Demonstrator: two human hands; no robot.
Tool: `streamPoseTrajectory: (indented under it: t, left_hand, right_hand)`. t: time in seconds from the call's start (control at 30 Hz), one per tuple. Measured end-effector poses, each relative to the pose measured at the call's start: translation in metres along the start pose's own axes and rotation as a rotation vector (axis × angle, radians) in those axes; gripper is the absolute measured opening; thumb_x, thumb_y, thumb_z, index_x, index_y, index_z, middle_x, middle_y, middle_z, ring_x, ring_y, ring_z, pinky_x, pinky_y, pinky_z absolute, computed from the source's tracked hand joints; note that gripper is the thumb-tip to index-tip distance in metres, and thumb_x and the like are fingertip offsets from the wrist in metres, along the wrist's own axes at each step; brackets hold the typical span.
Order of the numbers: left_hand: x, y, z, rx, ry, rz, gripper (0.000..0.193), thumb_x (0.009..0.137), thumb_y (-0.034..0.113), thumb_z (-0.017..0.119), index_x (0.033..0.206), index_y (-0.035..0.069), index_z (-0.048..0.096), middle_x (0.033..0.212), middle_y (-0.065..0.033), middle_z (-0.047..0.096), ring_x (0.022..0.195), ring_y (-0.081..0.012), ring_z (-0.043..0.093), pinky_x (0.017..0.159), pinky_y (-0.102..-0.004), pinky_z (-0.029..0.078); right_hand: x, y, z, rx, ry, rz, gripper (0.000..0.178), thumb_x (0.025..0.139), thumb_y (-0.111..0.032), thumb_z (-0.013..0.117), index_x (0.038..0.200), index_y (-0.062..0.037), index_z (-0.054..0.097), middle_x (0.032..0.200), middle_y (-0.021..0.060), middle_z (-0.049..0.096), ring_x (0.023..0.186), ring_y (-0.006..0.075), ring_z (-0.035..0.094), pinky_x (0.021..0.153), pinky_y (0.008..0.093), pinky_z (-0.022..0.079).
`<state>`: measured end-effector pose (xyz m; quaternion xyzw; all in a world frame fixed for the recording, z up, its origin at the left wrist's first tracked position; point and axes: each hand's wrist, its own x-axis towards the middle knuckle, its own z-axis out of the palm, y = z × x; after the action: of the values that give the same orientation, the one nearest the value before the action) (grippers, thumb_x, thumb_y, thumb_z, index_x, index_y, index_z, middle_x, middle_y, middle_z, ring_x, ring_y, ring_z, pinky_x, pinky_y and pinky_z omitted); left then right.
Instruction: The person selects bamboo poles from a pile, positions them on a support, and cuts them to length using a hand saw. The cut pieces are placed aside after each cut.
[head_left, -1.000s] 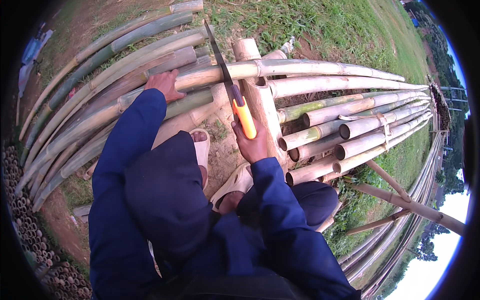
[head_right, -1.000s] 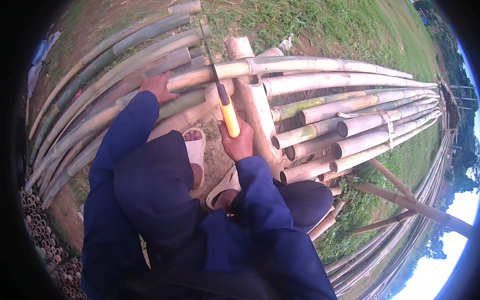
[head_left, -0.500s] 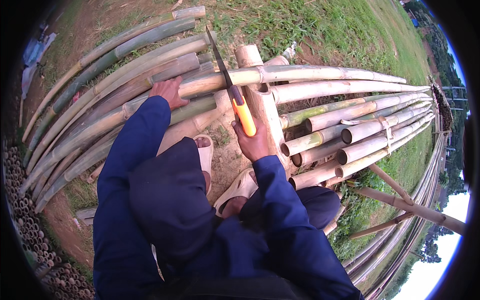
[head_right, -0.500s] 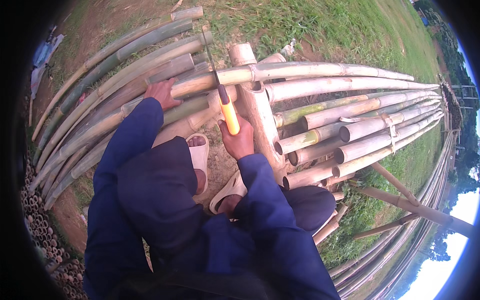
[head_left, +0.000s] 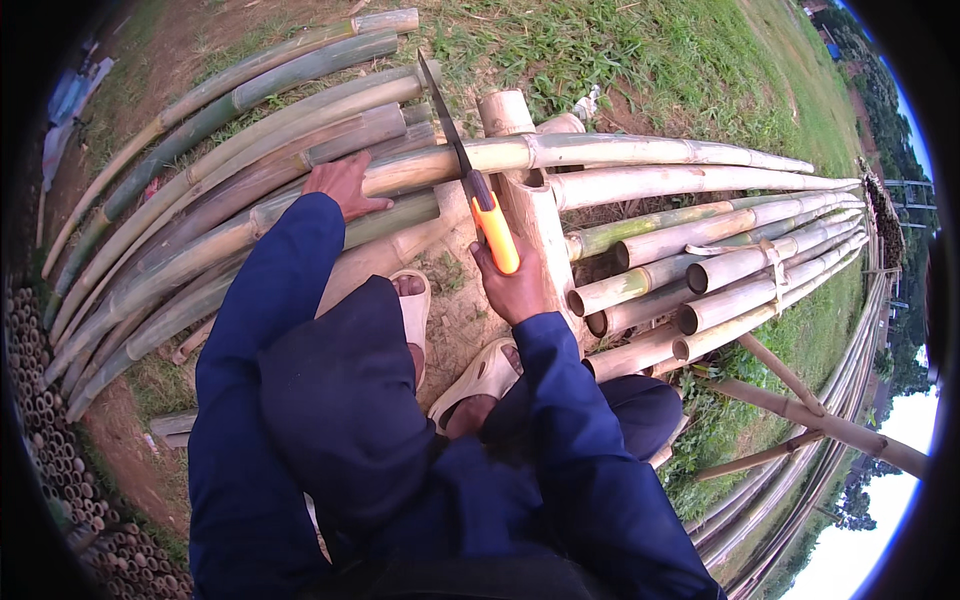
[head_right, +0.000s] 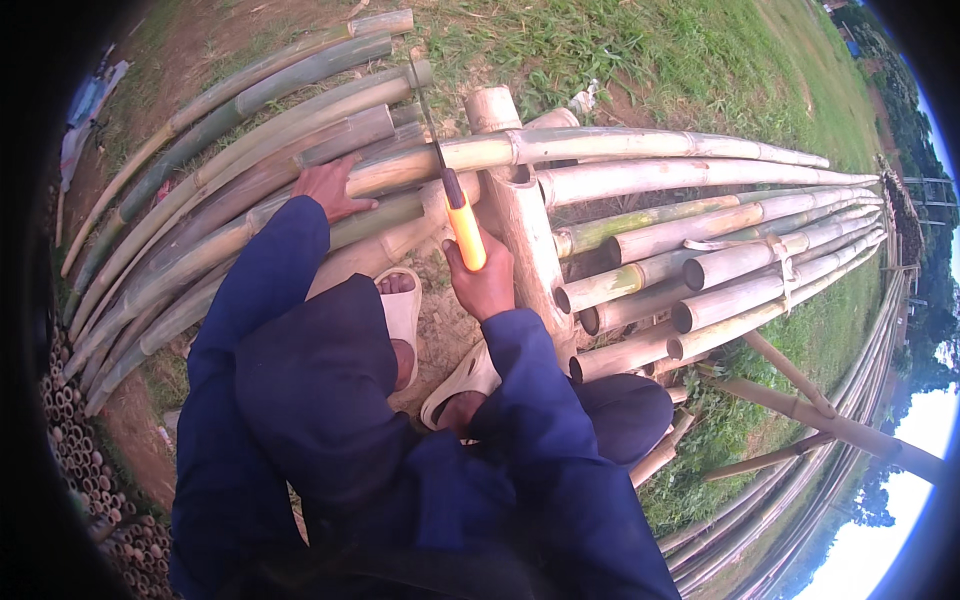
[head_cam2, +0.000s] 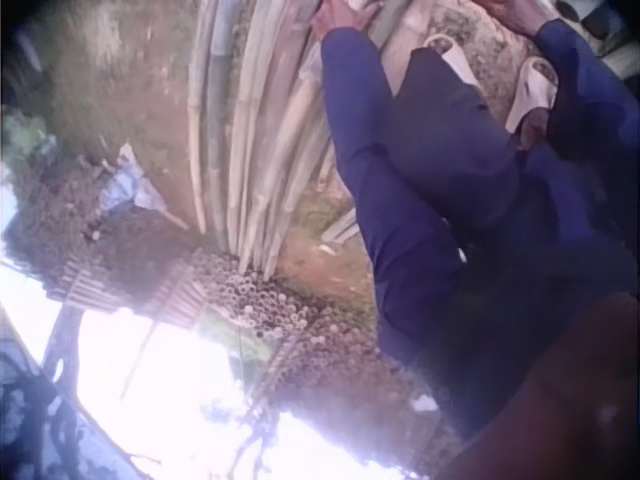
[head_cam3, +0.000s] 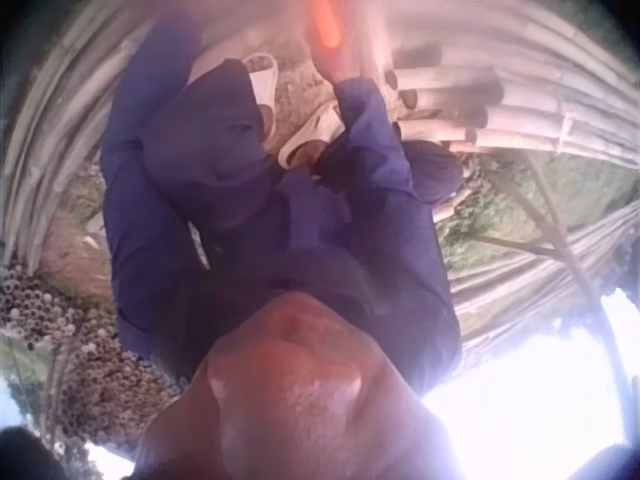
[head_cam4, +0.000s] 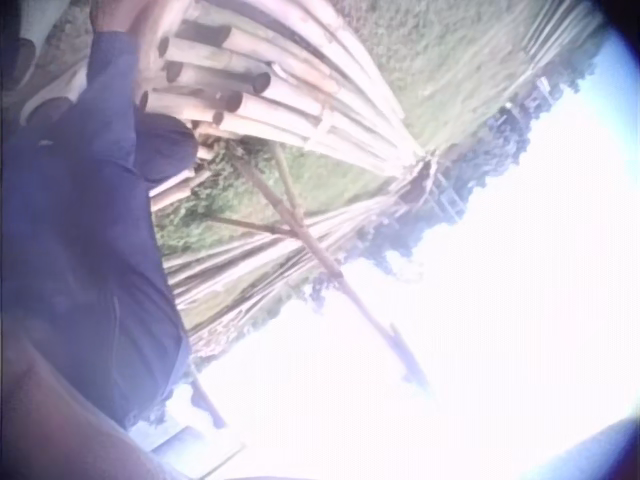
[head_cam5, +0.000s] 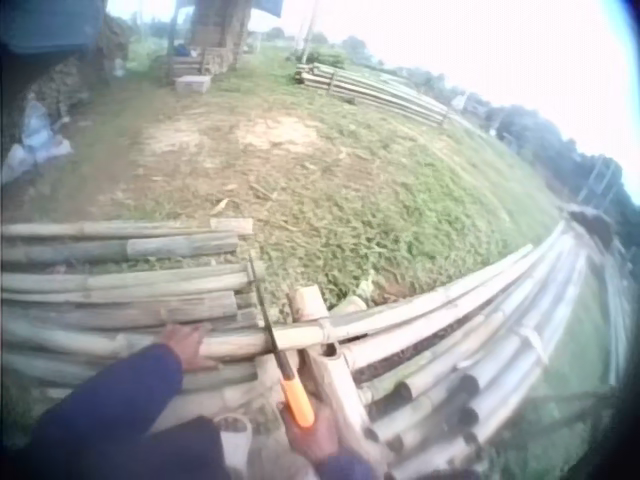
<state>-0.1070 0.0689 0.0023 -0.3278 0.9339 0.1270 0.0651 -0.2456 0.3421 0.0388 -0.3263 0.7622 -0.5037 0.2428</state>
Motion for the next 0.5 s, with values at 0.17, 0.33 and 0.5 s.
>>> streamPoseTrajectory:
  t: [0.17, 0.33, 0.5]
  left_hand:
    - [-0.004, -0.004, 0.011, 0.015, -0.039, -0.052, 0.094, 0.072, 0.070, 0.078, 0.135, 0.005, 0.055, 0.103, -0.0206, 0.074, 0.099, -0.0404, 0.071, 0.089, -0.0496, 0.056]
    - [-0.004, 0.005, 0.002, 0.033, -0.126, -0.096, 0.098, 0.073, 0.071, 0.077, 0.143, 0.007, 0.051, 0.104, -0.0214, 0.073, 0.101, -0.0402, 0.070, 0.091, -0.0495, 0.055]
    - [-0.001, 0.001, 0.008, -0.029, -0.029, -0.034, 0.097, 0.073, 0.072, 0.077, 0.141, 0.008, 0.053, 0.105, -0.0217, 0.073, 0.103, -0.0395, 0.070, 0.094, -0.0495, 0.054]
  right_hand:
    - [-0.173, 0.002, -0.046, -0.049, 0.037, 0.097, 0.031, 0.090, -0.004, 0.073, 0.120, 0.0045, 0.068, 0.088, 0.0153, 0.072, 0.080, 0.0169, 0.072, 0.076, 0.0307, 0.056]
    - [-0.098, 0.009, -0.019, -0.053, 0.064, 0.066, 0.017, 0.091, -0.006, 0.072, 0.103, 0.0044, 0.068, 0.079, 0.0147, 0.070, 0.069, 0.0205, 0.069, 0.067, 0.0345, 0.053]
    - [-0.027, 0.008, -0.002, -0.034, 0.038, 0.025, 0.018, 0.093, -0.011, 0.073, 0.091, 0.0049, 0.065, 0.071, 0.0143, 0.064, 0.060, 0.0198, 0.059, 0.060, 0.0362, 0.048]
